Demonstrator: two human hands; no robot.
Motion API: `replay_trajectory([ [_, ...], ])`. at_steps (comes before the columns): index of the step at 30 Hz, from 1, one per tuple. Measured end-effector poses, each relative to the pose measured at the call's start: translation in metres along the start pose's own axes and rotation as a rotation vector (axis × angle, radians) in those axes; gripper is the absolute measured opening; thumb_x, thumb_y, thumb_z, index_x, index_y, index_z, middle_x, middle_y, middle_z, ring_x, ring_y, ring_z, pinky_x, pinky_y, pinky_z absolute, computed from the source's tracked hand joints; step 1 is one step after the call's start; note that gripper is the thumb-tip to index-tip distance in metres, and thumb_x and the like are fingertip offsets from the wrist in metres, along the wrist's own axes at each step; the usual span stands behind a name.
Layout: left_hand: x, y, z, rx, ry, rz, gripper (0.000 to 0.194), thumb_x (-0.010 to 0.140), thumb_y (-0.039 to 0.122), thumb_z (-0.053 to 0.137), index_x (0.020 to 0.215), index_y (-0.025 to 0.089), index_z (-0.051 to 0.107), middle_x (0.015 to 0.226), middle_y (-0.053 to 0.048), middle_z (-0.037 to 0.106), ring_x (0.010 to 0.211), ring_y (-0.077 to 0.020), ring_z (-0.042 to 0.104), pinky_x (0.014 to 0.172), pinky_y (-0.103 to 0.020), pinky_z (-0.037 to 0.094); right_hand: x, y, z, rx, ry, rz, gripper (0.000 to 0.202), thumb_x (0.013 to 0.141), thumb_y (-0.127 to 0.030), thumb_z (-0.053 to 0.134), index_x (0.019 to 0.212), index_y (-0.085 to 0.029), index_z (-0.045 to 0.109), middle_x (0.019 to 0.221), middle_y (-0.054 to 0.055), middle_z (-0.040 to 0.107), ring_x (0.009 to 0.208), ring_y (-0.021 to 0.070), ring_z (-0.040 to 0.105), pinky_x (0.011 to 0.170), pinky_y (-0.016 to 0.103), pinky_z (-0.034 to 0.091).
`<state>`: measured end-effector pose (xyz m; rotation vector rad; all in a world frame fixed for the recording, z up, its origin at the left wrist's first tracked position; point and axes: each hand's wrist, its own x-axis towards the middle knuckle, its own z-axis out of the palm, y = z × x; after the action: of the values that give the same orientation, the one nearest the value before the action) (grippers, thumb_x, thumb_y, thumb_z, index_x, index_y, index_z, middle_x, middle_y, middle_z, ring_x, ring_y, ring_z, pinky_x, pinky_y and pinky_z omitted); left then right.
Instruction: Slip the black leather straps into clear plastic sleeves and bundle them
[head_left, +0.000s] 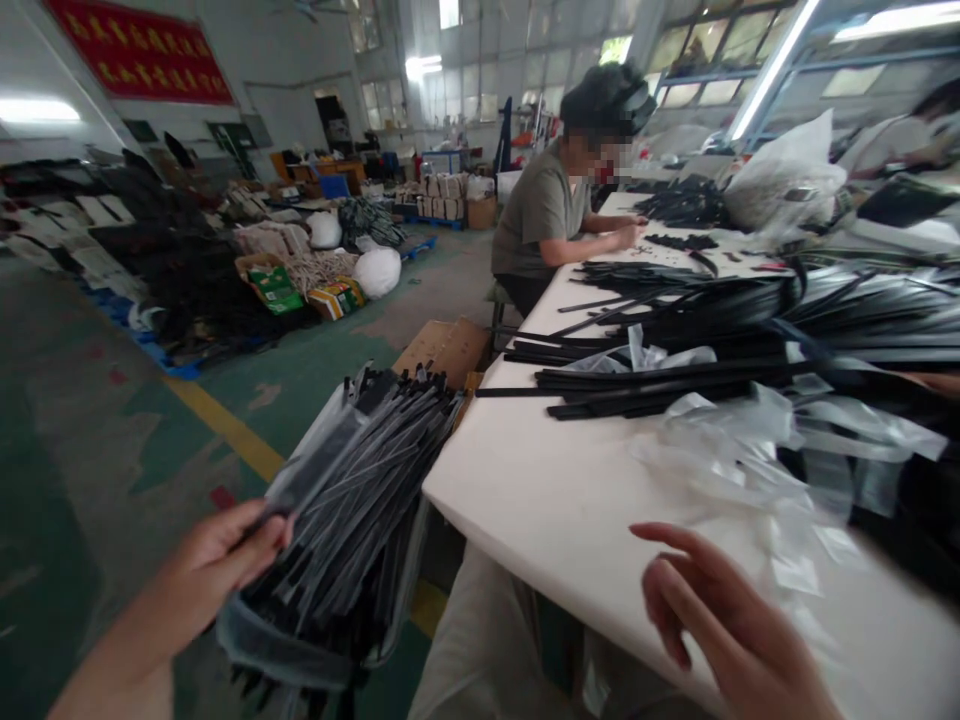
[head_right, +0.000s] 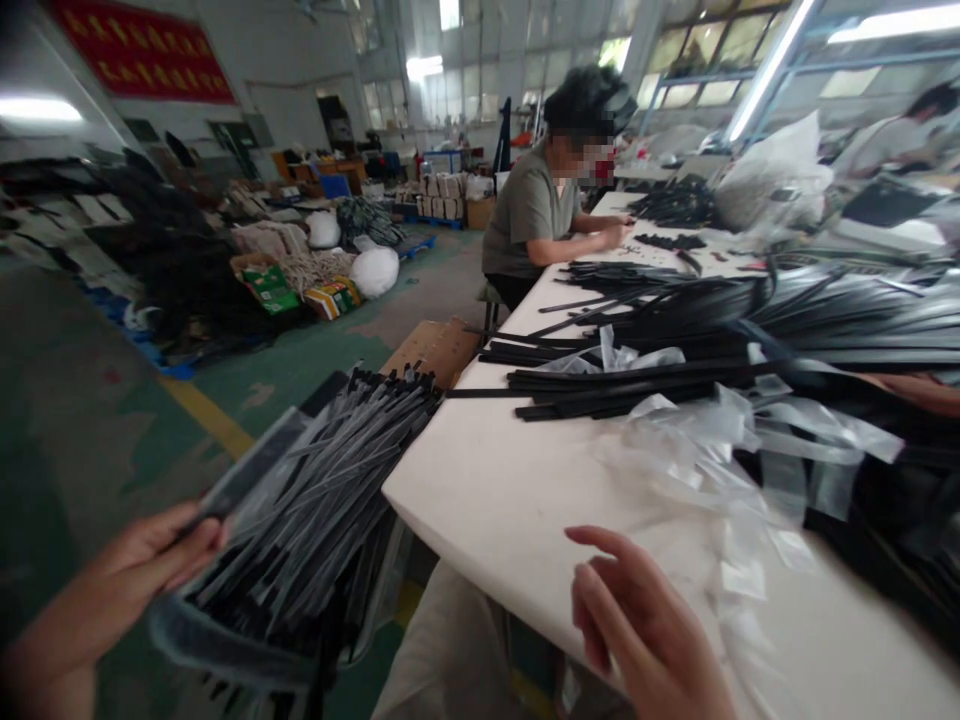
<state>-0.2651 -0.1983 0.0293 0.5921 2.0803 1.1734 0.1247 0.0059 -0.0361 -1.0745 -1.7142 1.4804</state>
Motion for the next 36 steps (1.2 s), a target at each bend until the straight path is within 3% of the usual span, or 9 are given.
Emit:
replay_trajectory([
  [5,0.083,0.016,-0.018,0.162,-0.056,0.038,0.028,0.08,0.045,0.062,0.077,0.017,0.058,0.051,0.011,0.047,0.049,-0.0038,0.042,0.051,-0.01,0.029,-0.028,0.044,-0.087,-0.944,0.551,-0.069,0.062,0.081,-0.072,0.046,0.113,-0.02,0.06,0.082,0.01,0.065,0.06,0.0251,0.062,0.053,0.038,0.05],
  [8,0.133,0.028,0.017,0.456,0.036,0.157,0.033,0.083,0.048,0.055,0.089,0.015,0.057,0.069,0.008,0.059,0.081,-0.0163,0.063,0.07,-0.018,0.045,-0.054,0.069,-0.109,-1.21,0.552,-0.081,0.071,0.082,-0.072,0.044,0.115,-0.012,0.06,0.104,0.02,0.064,0.084,0.0341,0.065,0.075,0.048,0.052],
  [11,0.152,0.046,0.083,0.71,0.072,0.358,0.05,0.088,0.051,0.047,0.114,0.008,0.051,0.106,-0.008,0.063,0.119,-0.0353,0.054,0.095,-0.037,0.046,-0.073,0.084,-0.106,-1.157,0.534,-0.033,0.051,0.089,-0.058,0.046,0.107,-0.014,0.063,0.111,0.019,0.063,0.097,0.0339,0.063,0.088,0.048,0.05],
  [16,0.072,0.071,0.228,0.525,-0.255,1.009,0.05,0.093,0.038,0.046,0.137,0.015,0.041,0.148,-0.015,0.04,0.138,-0.0329,0.035,0.117,-0.047,0.023,-0.091,0.071,-0.08,-0.925,0.652,-0.017,0.026,0.095,-0.036,0.046,0.091,-0.02,0.065,0.104,0.013,0.066,0.096,0.0277,0.063,0.089,0.042,0.049],
  [20,-0.028,0.078,0.311,0.444,-1.134,1.319,0.044,0.09,0.034,0.057,0.133,0.023,0.053,0.135,-0.012,0.058,0.135,-0.0293,0.042,0.114,-0.042,0.031,-0.106,0.037,-0.058,-0.656,0.31,0.0,0.022,0.093,-0.032,0.05,0.079,-0.02,0.064,0.079,0.005,0.067,0.07,0.019,0.062,0.065,0.028,0.048],
  [22,-0.056,0.078,0.33,0.421,-1.332,1.327,0.038,0.089,0.038,0.06,0.123,0.022,0.061,0.11,-0.011,0.07,0.111,-0.0282,0.061,0.099,-0.035,0.044,-0.113,0.021,-0.054,-0.501,0.117,0.056,0.025,0.089,-0.034,0.055,0.071,-0.019,0.062,0.066,0.002,0.062,0.06,0.0145,0.055,0.055,0.023,0.042],
  [25,-0.066,0.073,0.332,0.511,-1.375,1.212,0.02,0.09,0.036,0.059,0.098,0.02,0.069,0.078,-0.005,0.072,0.071,-0.0197,0.067,0.064,-0.023,0.046,-0.119,0.01,-0.058,-0.304,0.058,0.158,0.032,0.085,-0.042,0.061,0.066,-0.016,0.063,0.056,-0.002,0.051,0.053,0.0102,0.045,0.049,0.02,0.034],
  [29,-0.048,0.058,0.303,0.66,-1.283,1.034,0.01,0.087,0.022,0.062,0.078,0.02,0.067,0.076,0.001,0.072,0.072,-0.0146,0.066,0.064,-0.019,0.041,-0.12,0.017,-0.07,-0.104,0.045,0.213,0.034,0.077,-0.047,0.068,0.073,-0.014,0.071,0.057,-0.002,0.05,0.053,0.0092,0.043,0.048,0.02,0.031],
  [36,0.008,0.002,0.202,0.7,-0.703,0.792,0.014,0.083,0.029,0.056,0.084,0.028,0.07,0.084,0.002,0.073,0.079,-0.0204,0.068,0.073,-0.026,0.052,-0.101,0.029,-0.083,0.197,-0.048,0.182,0.042,0.067,-0.055,0.077,0.067,-0.014,0.071,0.058,0.001,0.055,0.054,0.0095,0.042,0.047,0.02,0.031],
])
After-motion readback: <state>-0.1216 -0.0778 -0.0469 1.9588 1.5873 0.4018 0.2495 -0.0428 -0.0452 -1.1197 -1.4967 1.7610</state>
